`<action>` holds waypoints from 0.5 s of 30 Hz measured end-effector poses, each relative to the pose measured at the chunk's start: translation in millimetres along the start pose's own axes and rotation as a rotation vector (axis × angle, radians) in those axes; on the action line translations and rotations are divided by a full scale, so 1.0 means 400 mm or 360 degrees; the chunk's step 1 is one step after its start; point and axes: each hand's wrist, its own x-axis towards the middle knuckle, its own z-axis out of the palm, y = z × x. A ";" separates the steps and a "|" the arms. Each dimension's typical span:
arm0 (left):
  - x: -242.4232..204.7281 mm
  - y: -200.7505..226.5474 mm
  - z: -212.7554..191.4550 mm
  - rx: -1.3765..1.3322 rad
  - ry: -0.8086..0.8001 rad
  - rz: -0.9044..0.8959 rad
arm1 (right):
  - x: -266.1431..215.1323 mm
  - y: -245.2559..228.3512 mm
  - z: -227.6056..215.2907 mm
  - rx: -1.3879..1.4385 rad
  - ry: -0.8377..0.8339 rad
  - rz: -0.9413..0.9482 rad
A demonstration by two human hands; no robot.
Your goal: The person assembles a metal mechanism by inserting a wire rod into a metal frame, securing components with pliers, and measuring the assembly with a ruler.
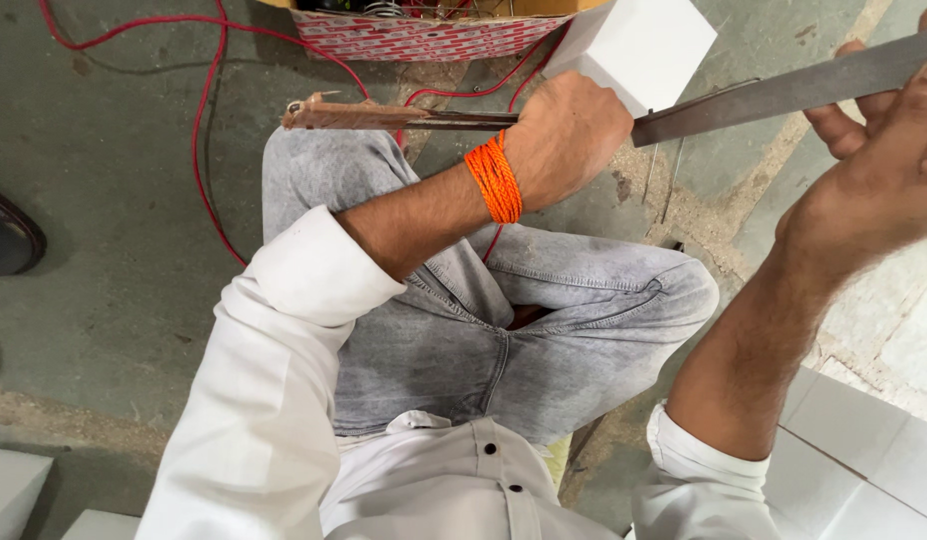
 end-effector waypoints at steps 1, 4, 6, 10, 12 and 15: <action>0.001 0.001 0.009 -0.0032 0.0048 -0.0020 | 0.000 -0.005 0.004 0.0008 0.0015 0.0014; 0.001 -0.001 0.029 -0.0120 0.0188 -0.0038 | 0.003 -0.013 -0.002 0.0043 0.0075 0.0043; 0.001 -0.012 0.022 -0.0167 0.0269 -0.0017 | -0.002 -0.010 -0.032 0.0065 0.0104 0.0070; 0.012 -0.030 -0.029 -0.0490 0.0101 -0.0003 | -0.040 0.066 -0.146 -0.0032 0.0086 -0.0124; 0.023 -0.011 -0.047 -0.0547 -0.0125 0.0044 | -0.071 0.161 -0.208 0.0072 0.0219 0.0190; 0.031 0.022 -0.044 -0.0469 -0.0256 0.0077 | -0.144 0.292 -0.263 -0.0263 0.0305 0.0218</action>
